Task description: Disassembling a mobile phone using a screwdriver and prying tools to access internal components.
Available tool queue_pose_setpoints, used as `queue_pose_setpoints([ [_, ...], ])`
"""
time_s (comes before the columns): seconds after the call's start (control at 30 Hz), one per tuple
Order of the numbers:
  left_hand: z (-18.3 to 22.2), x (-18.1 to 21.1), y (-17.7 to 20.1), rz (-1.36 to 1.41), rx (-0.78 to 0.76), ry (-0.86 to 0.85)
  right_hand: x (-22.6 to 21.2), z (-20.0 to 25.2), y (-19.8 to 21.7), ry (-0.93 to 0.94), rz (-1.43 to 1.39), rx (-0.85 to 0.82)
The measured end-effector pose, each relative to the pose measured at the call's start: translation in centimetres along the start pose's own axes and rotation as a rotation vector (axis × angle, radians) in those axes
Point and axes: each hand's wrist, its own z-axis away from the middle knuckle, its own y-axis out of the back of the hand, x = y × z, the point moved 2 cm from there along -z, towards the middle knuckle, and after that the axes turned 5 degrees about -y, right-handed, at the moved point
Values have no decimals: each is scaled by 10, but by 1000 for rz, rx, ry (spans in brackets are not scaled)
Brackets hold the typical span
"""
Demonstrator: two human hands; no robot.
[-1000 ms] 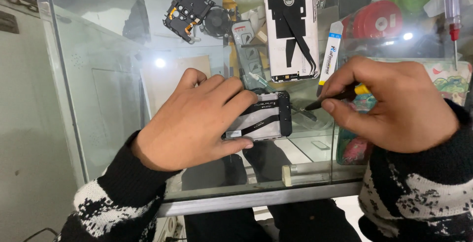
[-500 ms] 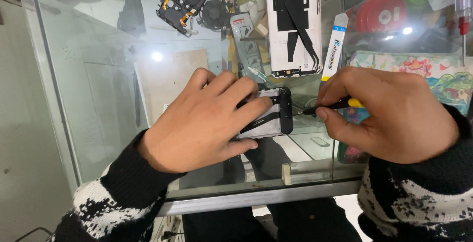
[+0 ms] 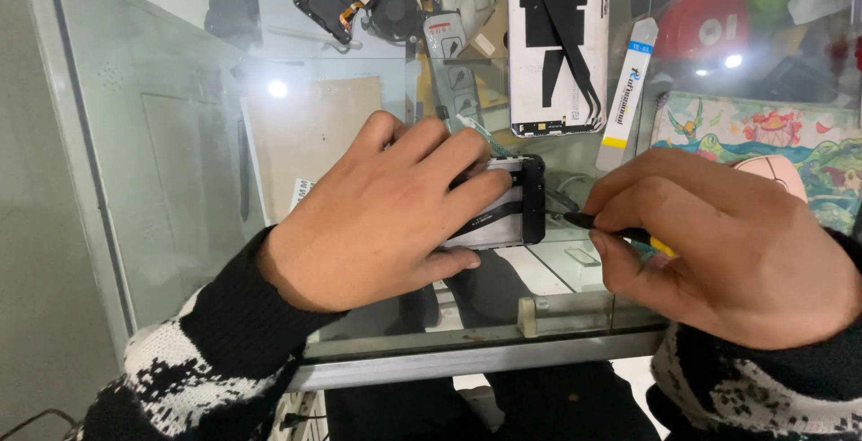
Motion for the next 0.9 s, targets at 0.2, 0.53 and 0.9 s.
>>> queue_pose_setpoints([
  [0.2, 1, 0, -2, -30, 15, 6, -16, -9, 4, 13, 10, 87],
  [0.53, 10, -4, -9, 48, 165, -28, -2, 0, 9, -139, 45, -98],
  [0.9, 13, -3, -13, -37, 204, -4, 9, 3, 14, -210, -10, -209],
])
